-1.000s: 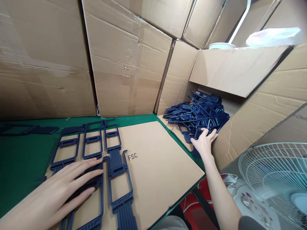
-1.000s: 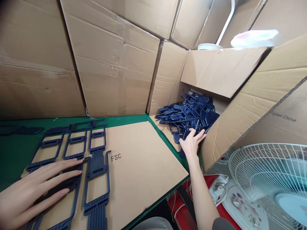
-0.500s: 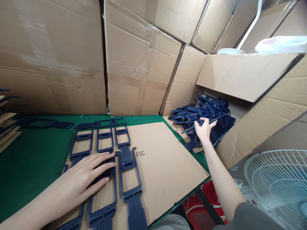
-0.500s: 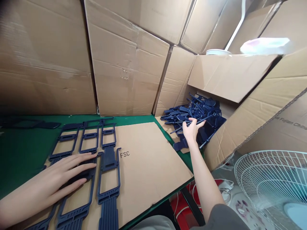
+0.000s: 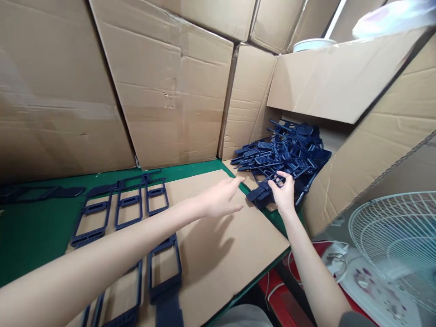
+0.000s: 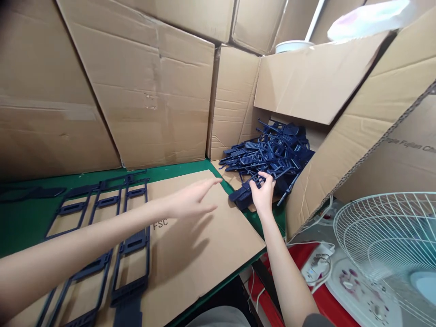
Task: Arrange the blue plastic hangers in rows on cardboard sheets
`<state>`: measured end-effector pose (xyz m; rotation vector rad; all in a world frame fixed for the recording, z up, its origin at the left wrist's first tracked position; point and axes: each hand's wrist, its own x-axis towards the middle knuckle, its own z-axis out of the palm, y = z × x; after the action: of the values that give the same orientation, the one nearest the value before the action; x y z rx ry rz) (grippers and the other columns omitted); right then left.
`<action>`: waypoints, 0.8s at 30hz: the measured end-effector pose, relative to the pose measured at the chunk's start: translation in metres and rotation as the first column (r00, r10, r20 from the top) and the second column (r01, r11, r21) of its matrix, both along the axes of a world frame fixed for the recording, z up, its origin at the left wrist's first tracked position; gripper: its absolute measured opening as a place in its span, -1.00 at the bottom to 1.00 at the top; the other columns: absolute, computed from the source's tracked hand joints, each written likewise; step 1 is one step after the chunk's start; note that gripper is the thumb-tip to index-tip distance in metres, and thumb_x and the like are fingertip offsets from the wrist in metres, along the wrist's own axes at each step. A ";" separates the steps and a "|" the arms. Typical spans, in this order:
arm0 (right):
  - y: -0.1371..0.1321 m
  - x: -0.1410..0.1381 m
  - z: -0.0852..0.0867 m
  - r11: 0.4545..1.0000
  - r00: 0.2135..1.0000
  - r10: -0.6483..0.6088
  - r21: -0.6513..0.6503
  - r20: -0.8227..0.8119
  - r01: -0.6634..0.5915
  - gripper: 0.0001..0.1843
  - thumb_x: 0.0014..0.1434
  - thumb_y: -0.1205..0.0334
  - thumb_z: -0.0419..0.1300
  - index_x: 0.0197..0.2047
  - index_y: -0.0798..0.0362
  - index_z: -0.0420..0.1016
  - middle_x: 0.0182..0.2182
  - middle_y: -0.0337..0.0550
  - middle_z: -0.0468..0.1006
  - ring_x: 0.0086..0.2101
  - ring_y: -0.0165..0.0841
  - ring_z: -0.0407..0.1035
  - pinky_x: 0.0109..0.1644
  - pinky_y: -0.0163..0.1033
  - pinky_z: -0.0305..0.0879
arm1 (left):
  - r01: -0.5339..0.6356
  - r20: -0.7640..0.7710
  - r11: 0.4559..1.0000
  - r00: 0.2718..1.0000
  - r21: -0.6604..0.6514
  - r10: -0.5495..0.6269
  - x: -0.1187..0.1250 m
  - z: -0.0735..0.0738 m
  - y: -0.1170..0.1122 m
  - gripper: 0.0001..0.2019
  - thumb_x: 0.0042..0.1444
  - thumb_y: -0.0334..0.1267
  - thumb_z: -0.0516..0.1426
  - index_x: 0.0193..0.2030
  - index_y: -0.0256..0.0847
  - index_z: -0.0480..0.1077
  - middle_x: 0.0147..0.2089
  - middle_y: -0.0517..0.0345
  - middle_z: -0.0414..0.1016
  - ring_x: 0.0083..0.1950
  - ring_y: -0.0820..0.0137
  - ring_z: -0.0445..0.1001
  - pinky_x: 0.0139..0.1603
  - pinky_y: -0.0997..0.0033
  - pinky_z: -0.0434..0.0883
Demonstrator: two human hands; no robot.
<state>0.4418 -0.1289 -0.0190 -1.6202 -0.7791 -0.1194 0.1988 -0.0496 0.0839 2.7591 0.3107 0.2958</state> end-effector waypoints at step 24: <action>-0.041 0.011 -0.015 0.978 0.966 -0.100 0.154 -0.237 0.139 -0.09 0.08 -0.07 0.17 0.31 0.18 -0.17 0.28 0.28 -0.01 0.24 -0.09 0.04 0.26 0.04 0.09 | -0.016 0.123 0.731 0.988 0.682 -0.094 0.201 0.039 0.001 -0.60 0.00 -0.54 0.08 0.03 -0.30 0.30 0.01 -0.18 0.40 0.10 0.10 0.36 0.00 0.18 0.34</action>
<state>0.4524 -0.1694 -0.0335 -1.4873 -0.4811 -0.0818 0.3997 -0.0490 0.1230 3.4333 0.1075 0.7359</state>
